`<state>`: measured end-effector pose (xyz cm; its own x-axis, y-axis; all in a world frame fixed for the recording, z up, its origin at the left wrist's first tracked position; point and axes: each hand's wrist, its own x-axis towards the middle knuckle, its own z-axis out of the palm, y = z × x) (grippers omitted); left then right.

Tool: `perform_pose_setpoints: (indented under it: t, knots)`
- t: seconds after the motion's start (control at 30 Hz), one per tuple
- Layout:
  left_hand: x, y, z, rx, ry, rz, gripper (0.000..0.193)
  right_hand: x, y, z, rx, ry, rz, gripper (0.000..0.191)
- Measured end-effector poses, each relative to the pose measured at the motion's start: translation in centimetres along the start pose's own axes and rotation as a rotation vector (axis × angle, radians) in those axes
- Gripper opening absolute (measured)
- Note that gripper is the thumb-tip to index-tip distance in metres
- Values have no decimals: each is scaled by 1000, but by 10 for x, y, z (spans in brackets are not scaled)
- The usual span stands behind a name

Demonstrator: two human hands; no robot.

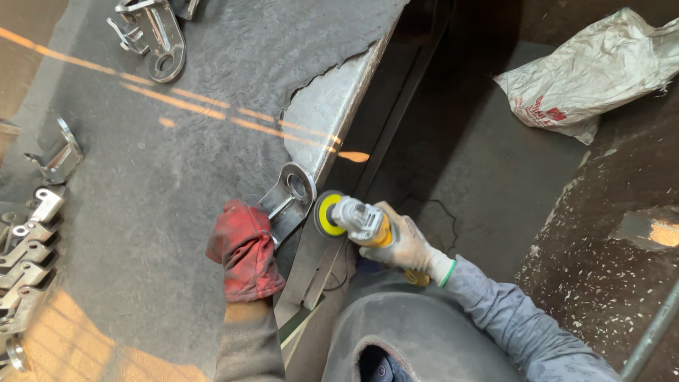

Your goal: The person uses an angle grinder to grind and deburr small metal bracket castings at a workbench, holding each part with a gloved hand while sparks fly, then sets finished parts aside and picks up the next bracket to grind its edges.

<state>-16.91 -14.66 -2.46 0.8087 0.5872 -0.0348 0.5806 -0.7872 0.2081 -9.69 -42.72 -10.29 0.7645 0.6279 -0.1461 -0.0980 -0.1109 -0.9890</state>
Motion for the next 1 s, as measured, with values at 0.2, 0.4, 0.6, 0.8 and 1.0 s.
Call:
perform_pose_setpoints:
  t: [0.2, 0.4, 0.6, 0.8, 1.0]
  knots:
    - [2, -2, 2, 4, 6, -4, 49, 21, -6, -3, -5, 38, -79, 60]
    - [0, -3, 2, 2, 18, 0, 50, 14, 4, 12, -113, 0, 37, 65]
    - [-16, -3, -7, 12, 41, 6, 52, 8, 14, 11, -56, -52, 85, 61]
    - [-14, -17, -20, 96, 321, 112, 62, -5, 24, -30, 373, 144, 7, 57]
    - [-15, -29, -28, -71, 264, 626, 51, -26, 30, -57, 426, 446, 95, 62]
